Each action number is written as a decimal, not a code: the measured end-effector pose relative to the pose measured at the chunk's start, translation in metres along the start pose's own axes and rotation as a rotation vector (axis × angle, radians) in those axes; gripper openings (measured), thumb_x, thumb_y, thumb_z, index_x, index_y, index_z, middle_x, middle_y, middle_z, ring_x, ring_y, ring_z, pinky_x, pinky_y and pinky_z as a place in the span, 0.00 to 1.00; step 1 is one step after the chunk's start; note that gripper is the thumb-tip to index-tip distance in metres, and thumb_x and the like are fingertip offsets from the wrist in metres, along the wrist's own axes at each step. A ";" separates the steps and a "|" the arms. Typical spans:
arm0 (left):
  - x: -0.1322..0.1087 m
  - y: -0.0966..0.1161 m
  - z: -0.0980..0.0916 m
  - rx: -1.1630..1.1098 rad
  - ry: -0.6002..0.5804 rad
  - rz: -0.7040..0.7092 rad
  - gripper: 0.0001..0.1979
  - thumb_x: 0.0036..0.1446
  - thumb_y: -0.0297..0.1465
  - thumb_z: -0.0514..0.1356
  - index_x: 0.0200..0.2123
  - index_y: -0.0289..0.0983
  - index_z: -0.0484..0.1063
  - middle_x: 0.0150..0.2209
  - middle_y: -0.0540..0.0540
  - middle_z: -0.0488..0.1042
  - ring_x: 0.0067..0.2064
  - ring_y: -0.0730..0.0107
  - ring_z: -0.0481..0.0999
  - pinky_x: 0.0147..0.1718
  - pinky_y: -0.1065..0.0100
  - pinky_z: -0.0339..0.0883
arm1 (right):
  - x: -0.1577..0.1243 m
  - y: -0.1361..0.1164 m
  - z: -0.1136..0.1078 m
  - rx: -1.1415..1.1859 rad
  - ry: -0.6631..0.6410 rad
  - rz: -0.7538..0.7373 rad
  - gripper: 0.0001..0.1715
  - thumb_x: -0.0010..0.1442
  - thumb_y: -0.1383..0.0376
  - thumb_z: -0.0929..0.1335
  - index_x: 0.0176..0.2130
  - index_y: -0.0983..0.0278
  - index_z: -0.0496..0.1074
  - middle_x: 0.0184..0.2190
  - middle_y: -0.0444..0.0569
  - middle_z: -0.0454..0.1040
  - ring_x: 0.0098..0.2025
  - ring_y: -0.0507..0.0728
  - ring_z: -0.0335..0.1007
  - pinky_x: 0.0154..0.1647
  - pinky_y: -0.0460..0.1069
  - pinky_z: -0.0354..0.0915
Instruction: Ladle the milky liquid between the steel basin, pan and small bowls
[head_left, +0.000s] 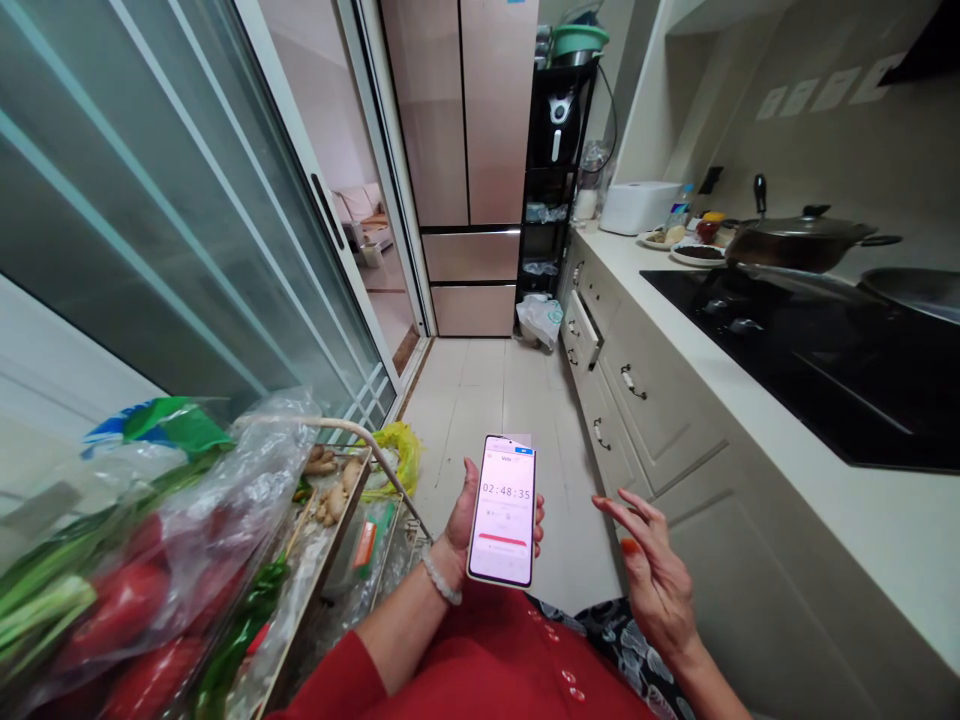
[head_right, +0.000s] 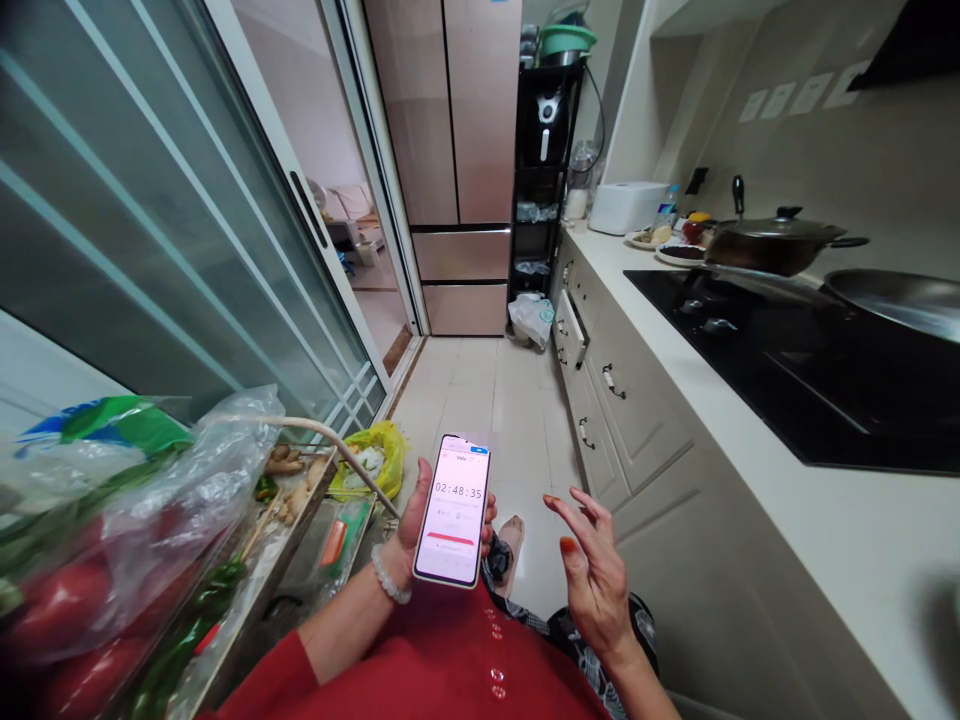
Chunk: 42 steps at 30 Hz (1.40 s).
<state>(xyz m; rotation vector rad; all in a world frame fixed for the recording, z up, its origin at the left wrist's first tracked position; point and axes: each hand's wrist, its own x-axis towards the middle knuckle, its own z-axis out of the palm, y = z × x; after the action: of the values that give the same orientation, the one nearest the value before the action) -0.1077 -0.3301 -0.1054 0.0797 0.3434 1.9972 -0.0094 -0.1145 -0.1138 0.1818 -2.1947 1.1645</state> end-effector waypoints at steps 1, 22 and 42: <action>0.000 0.000 0.001 0.001 0.000 0.003 0.54 0.41 0.68 0.41 0.46 0.23 0.70 0.39 0.33 0.74 0.36 0.56 0.76 0.39 0.58 0.66 | -0.001 0.000 0.001 0.036 0.006 0.030 0.19 0.64 0.60 0.60 0.52 0.58 0.71 0.47 0.52 0.74 0.57 0.62 0.61 0.55 0.60 0.60; -0.093 0.007 -0.012 -0.036 0.318 0.891 0.38 0.51 0.60 0.49 0.43 0.31 0.73 0.33 0.39 0.76 0.34 0.58 0.76 0.36 0.59 0.69 | 0.032 -0.080 0.147 1.113 -0.871 0.866 0.21 0.47 0.52 0.73 0.30 0.69 0.74 0.17 0.45 0.70 0.15 0.45 0.56 0.17 0.42 0.48; -0.126 -0.056 -0.068 -0.073 0.240 0.748 0.33 0.45 0.54 0.62 0.46 0.36 0.73 0.44 0.39 0.74 0.47 0.59 0.72 0.44 0.62 0.62 | 0.062 -0.124 0.248 0.949 -0.957 0.912 0.07 0.48 0.67 0.69 0.22 0.68 0.69 0.15 0.46 0.70 0.16 0.46 0.62 0.16 0.39 0.59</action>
<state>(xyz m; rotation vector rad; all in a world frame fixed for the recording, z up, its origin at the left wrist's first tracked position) -0.0179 -0.4340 -0.1736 -0.0948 0.4338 2.7695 -0.1256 -0.3722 -0.0912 0.1323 -2.2593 3.1158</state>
